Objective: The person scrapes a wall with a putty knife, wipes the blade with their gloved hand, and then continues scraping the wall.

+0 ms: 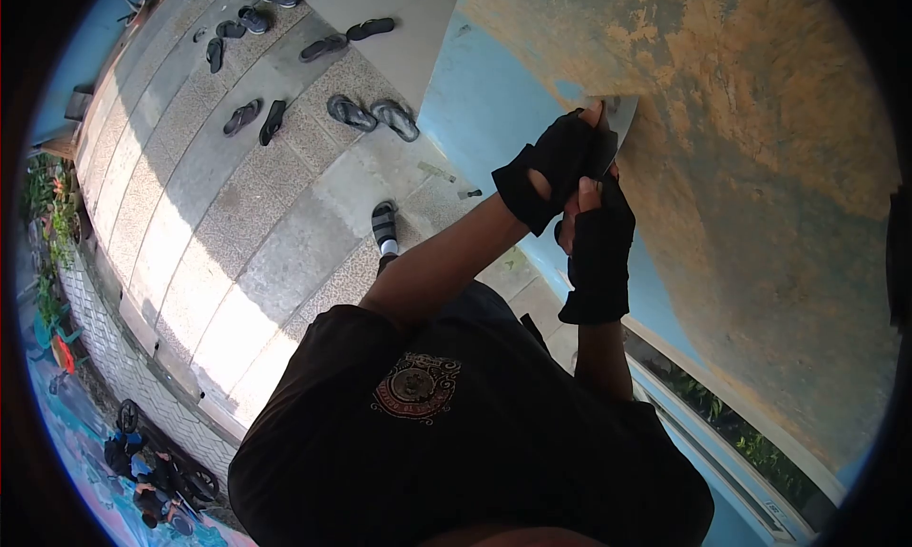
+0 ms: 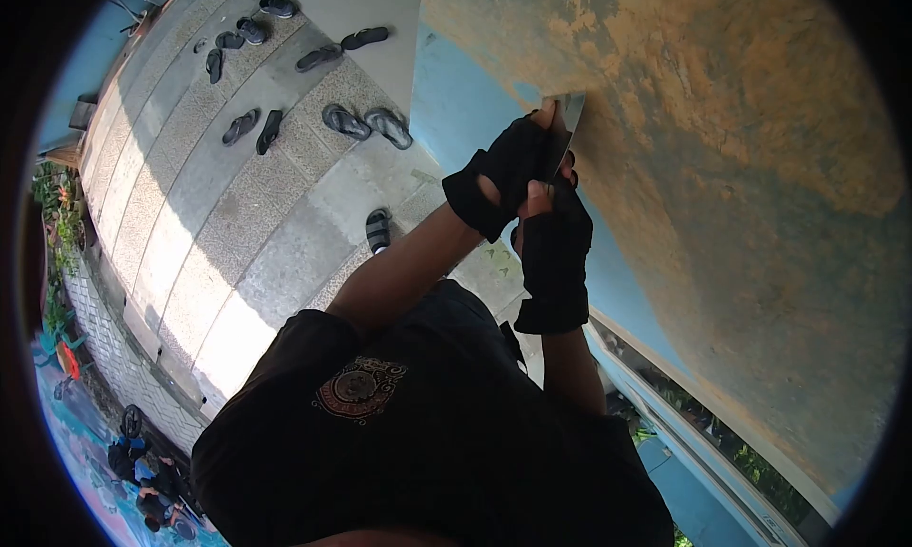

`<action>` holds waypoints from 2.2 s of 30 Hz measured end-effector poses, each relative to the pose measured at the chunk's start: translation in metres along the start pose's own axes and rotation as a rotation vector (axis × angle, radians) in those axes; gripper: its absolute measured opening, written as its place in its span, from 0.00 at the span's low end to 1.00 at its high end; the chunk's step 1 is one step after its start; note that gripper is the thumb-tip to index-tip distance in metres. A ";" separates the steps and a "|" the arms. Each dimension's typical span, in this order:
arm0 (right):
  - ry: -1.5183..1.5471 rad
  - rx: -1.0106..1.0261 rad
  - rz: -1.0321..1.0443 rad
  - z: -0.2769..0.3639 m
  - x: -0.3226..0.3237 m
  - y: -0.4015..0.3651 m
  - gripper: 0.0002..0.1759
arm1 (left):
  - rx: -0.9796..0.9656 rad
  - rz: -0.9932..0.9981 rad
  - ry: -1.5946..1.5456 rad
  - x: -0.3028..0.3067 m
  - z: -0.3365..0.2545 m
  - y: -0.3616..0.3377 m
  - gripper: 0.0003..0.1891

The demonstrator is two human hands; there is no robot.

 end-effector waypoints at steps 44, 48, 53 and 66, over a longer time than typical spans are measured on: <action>0.018 -0.017 0.077 -0.004 -0.008 0.016 0.13 | 0.033 0.027 -0.173 0.020 -0.001 0.005 0.25; 0.079 -0.135 0.017 0.002 -0.003 0.009 0.15 | -0.020 -0.026 -0.030 0.014 0.005 0.006 0.25; -0.051 -0.105 0.000 -0.006 0.008 -0.003 0.14 | 0.058 0.031 -0.117 0.014 0.021 0.002 0.25; 0.243 -0.238 0.286 -0.020 -0.009 -0.017 0.14 | 0.170 -0.016 -0.127 0.055 -0.003 -0.049 0.23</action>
Point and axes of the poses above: each hand's wrist, its own y-axis towards the middle knuckle, its own x-axis out of the back of the hand, z = x × y, the point moved 1 cm from there along y, towards the middle knuckle, and after that the axes turned 3 degrees about z, right-handed, at the moved point
